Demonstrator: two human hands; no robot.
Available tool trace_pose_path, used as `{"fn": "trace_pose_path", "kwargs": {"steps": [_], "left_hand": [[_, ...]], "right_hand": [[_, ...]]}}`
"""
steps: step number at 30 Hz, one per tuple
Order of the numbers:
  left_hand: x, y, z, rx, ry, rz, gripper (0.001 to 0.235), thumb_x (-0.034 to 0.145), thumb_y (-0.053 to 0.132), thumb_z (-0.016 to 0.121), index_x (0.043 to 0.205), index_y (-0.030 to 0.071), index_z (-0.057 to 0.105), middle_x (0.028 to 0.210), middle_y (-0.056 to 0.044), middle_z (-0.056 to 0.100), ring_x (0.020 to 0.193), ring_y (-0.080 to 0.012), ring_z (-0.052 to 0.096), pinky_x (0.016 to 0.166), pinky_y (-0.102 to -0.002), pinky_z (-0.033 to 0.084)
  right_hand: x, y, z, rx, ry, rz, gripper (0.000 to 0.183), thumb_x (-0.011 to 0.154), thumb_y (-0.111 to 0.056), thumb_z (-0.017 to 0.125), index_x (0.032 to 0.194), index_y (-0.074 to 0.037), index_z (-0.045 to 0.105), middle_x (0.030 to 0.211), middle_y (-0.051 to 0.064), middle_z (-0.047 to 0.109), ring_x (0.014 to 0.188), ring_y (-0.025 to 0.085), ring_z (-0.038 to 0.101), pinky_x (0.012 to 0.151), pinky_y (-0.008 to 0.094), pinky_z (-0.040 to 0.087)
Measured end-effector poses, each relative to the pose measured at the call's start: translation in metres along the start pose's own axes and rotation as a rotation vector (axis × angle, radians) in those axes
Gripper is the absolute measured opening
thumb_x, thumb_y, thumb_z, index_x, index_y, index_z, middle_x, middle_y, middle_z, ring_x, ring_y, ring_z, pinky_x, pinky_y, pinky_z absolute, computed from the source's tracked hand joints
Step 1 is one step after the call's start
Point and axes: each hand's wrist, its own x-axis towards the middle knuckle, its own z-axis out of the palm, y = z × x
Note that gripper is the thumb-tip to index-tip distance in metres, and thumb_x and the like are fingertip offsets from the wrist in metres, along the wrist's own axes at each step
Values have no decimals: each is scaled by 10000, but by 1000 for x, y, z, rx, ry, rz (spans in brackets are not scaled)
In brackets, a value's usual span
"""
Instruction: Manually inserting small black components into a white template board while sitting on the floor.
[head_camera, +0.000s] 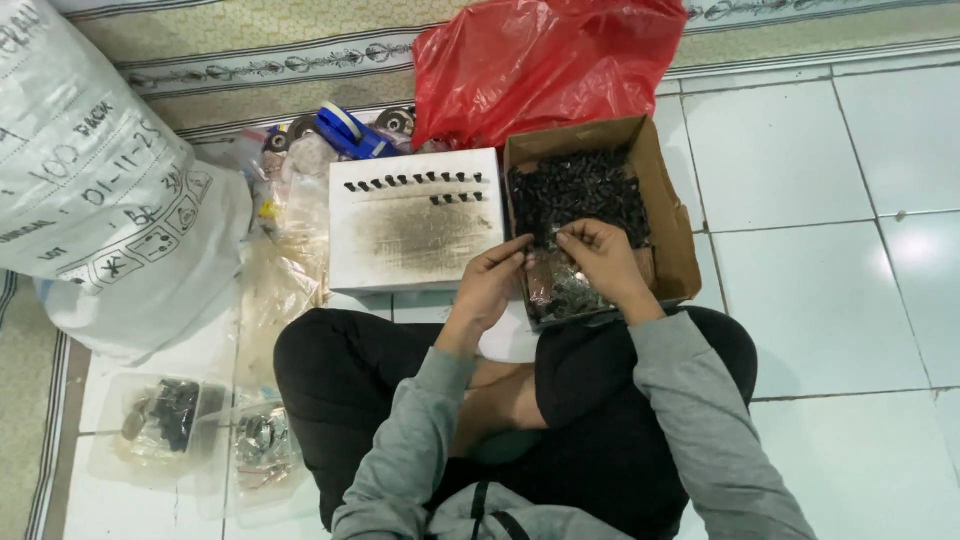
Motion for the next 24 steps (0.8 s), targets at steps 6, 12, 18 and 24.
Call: {"fn": "trace_pose_path", "kwargs": {"steps": [6,12,18,24], "left_hand": [[-2,-4,-21,-44,3,93,280,934,-39,714,1209,-84,690,1051,-233,693,918,-277,733,802,-348,656],[-7,-11,-28,54,12,169,241,897,-19,777,1130,-70,738,984,-268,738,872,-266,740,753,-350,654],[-16,4,-27,310,-10,241,190,883,23,809,1072,16,788,931,-167,775,835,-178,737,720,-301,646],[-23,10,-18,439,-32,309,180,879,21,807,1055,57,808,921,-141,783,861,-185,748,726,-319,638]], "right_hand": [[-28,-11,30,83,32,-109,120,959,-101,747,1019,2,745,733,85,680,650,118,635,565,239,545],[-46,-32,53,42,2,-168,112,980,-86,710,1014,15,745,747,89,682,701,115,629,592,252,559],[-62,-64,53,-327,-6,-392,77,943,-21,701,982,37,732,751,207,682,707,301,699,565,361,546],[-61,-49,57,-224,13,-328,101,977,-22,649,990,47,721,758,190,678,729,225,644,594,361,527]]}}
